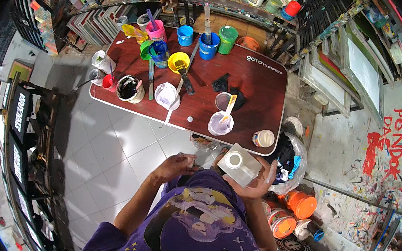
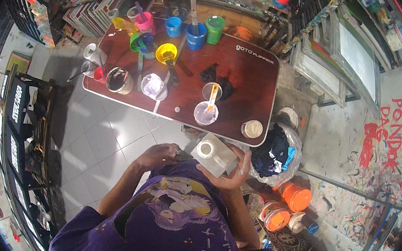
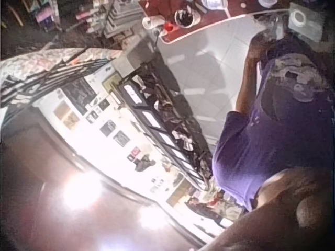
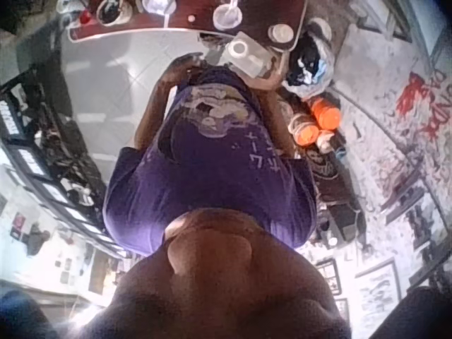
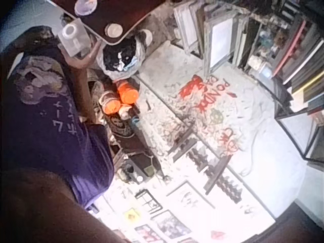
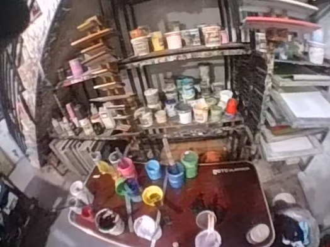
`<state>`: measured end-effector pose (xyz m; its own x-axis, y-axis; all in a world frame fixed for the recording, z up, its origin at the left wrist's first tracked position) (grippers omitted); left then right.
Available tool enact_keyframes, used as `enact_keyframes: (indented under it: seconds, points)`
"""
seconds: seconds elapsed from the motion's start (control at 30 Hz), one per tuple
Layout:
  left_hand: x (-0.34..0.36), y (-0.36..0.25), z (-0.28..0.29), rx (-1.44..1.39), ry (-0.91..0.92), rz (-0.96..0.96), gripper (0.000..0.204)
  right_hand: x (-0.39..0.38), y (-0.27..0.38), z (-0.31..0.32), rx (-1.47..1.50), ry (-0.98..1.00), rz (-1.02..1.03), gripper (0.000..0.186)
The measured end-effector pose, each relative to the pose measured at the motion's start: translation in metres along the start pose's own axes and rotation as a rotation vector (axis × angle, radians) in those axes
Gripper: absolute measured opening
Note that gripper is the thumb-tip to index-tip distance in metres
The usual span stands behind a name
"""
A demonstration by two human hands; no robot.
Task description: The person stands at a workbench in a cluttered room and prepares a mixture. They pour a white powder from a plastic bag into a clear plastic cup, then add a liquid from a white bottle. Using a small orange spatula, they stir the contents of the cup to combine the ingredients.
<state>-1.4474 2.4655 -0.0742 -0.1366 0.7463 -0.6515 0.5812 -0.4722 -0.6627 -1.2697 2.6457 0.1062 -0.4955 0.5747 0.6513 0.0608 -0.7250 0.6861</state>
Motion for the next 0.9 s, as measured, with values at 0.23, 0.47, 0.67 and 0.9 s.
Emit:
enact_keyframes:
  seconds: [0.23,0.47,0.67,0.9]
  points:
    - [-0.033,0.007,-0.005,0.456,-0.045,0.022,0.044,0.001,-0.007,0.006,0.014,0.005,-0.047,0.14]
    - [-0.03,-0.034,-0.009,1.256,-0.093,-0.083,0.046,0.008,-0.012,0.008,0.036,0.001,-0.039,0.138]
    - [-0.007,-0.123,-0.029,0.735,-0.335,-0.486,0.04,0.003,-0.024,0.011,-0.051,0.013,-0.09,0.133]
    - [-0.009,-0.186,-0.079,0.428,-0.206,-0.624,0.043,0.012,-0.031,0.009,-0.066,0.097,-0.061,0.134]
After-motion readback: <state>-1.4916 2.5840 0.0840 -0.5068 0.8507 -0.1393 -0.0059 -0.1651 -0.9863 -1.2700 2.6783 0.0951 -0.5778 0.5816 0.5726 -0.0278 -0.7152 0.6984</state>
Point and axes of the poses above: each hand's wrist, its own x-axis towards the middle knuckle, its own z-axis out of the back of the hand, y = z × x, the point moved 8 cm from there along x, towards the middle knuckle, and after that the axes turned 3 degrees about z, right-handed, at the moved point
